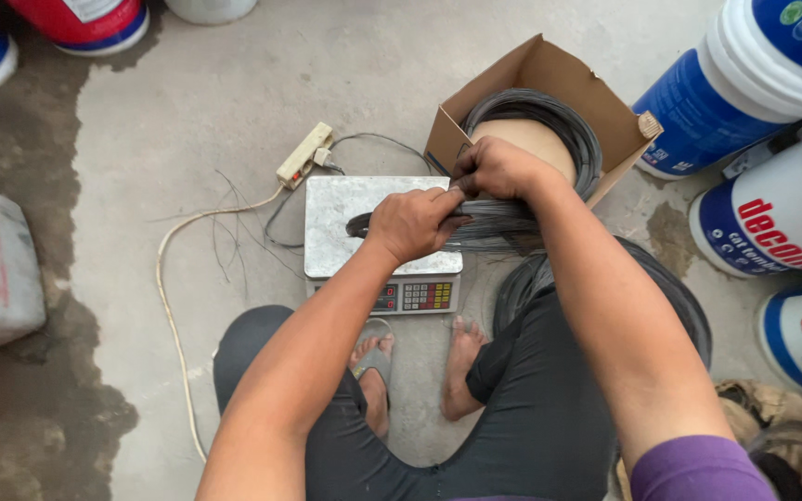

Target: The person cuts a length of black wire from a large coil using wire cutters. They then place the cut wire onto a digital scale and proceed to coil it into a smaller, tighter bundle by hand. The coiled wire is placed into a cardboard box.

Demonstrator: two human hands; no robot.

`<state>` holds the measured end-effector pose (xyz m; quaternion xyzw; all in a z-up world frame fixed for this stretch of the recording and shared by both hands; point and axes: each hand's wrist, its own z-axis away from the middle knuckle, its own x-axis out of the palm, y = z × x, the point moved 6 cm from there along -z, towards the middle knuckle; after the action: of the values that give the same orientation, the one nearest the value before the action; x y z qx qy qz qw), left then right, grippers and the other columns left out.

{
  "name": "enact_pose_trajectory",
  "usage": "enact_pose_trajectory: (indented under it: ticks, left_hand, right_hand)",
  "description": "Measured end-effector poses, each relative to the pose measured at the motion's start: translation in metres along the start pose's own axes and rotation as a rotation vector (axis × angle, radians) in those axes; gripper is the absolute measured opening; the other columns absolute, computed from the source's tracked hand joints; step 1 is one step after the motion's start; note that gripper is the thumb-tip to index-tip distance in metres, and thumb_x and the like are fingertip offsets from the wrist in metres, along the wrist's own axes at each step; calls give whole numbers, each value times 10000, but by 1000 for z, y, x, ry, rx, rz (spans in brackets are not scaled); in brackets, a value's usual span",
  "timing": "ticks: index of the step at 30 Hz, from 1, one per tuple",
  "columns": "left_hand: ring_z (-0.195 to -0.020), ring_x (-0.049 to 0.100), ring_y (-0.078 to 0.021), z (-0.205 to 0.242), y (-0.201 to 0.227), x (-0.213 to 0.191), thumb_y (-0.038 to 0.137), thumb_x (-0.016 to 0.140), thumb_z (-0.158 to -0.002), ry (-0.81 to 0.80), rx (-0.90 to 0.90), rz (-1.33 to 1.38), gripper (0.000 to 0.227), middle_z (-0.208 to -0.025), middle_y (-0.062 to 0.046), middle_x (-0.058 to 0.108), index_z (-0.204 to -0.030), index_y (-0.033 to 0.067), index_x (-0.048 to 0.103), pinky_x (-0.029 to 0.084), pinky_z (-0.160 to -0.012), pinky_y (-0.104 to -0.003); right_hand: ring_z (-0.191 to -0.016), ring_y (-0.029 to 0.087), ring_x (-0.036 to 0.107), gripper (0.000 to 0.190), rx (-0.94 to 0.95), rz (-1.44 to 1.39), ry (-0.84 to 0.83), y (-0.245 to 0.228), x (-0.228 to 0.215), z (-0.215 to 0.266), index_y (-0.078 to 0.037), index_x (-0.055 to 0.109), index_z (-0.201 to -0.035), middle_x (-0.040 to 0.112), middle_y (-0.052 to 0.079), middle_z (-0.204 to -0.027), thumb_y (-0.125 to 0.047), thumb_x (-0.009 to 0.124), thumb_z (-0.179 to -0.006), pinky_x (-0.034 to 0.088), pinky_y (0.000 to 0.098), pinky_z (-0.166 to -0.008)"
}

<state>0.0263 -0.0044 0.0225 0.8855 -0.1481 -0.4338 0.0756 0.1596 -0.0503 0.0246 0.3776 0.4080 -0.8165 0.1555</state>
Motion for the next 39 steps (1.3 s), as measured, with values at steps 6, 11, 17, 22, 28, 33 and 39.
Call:
enact_pose_trajectory:
  ticks: [6, 11, 17, 22, 28, 33, 39]
  left_hand:
    - [-791, 547, -152, -7, -8, 4, 493, 583, -743, -128, -95, 81, 287, -837, 89, 456, -904, 267, 508, 508, -574, -311]
    - [-776, 570, -190, -12, -15, -7, 440, 629, -751, -208, -186, 179, 248, -722, 51, 490, -890, 250, 550, 502, -617, -352]
    - [-874, 608, -267, -12, -15, -5, 431, 615, -761, -376, -400, 316, 259, -804, -15, 612, -936, 243, 588, 481, -754, -417]
    - [-925, 610, -270, -17, -23, -7, 444, 611, -733, -466, -557, 398, 268, -838, -5, 654, -947, 284, 604, 454, -816, -416]
    - [-889, 619, -292, -17, -21, -4, 548, 449, -815, -377, -444, 377, 343, -859, -26, 664, -1000, 295, 588, 474, -807, -434]
    - [-781, 631, -316, -28, 1, -16, 592, 520, -740, -174, -164, 298, 453, -774, -79, 636, -957, 197, 570, 503, -700, -454]
    - [-589, 614, -276, -32, -3, -13, 477, 528, -806, 10, -115, 186, 295, -586, -36, 555, -768, 185, 524, 496, -530, -375]
  right_hand:
    - [-821, 213, 577, 129, -452, 116, 912, -2, -34, 53, -211, 677, -802, 630, -24, -763, -214, 770, -713, 414, 342, -765]
    - [-764, 311, 618, 100, -356, -121, 649, -34, 1, 128, -122, 672, -778, 642, 109, -712, -186, 685, -702, 461, 406, -726]
    - [-818, 373, 611, 354, 39, 351, 377, -24, 47, 103, -72, 625, -936, 619, 171, -789, -364, 600, -738, 471, 468, -740]
    - [-908, 426, 587, 316, -206, 132, 470, -22, 56, 83, -50, 643, -912, 650, 198, -873, -337, 618, -782, 372, 553, -886]
    - [-779, 248, 636, 142, -82, 340, 650, -4, 27, 102, -218, 601, -803, 626, 23, -720, -352, 557, -817, 509, 365, -663]
    - [-692, 214, 604, 140, -344, 525, 810, -23, -7, 113, -198, 578, -687, 534, 5, -628, -312, 624, -755, 491, 325, -576]
    - [-820, 249, 622, 86, 29, 276, 472, -22, -37, 80, -253, 647, -767, 621, 9, -691, -327, 662, -726, 497, 380, -682]
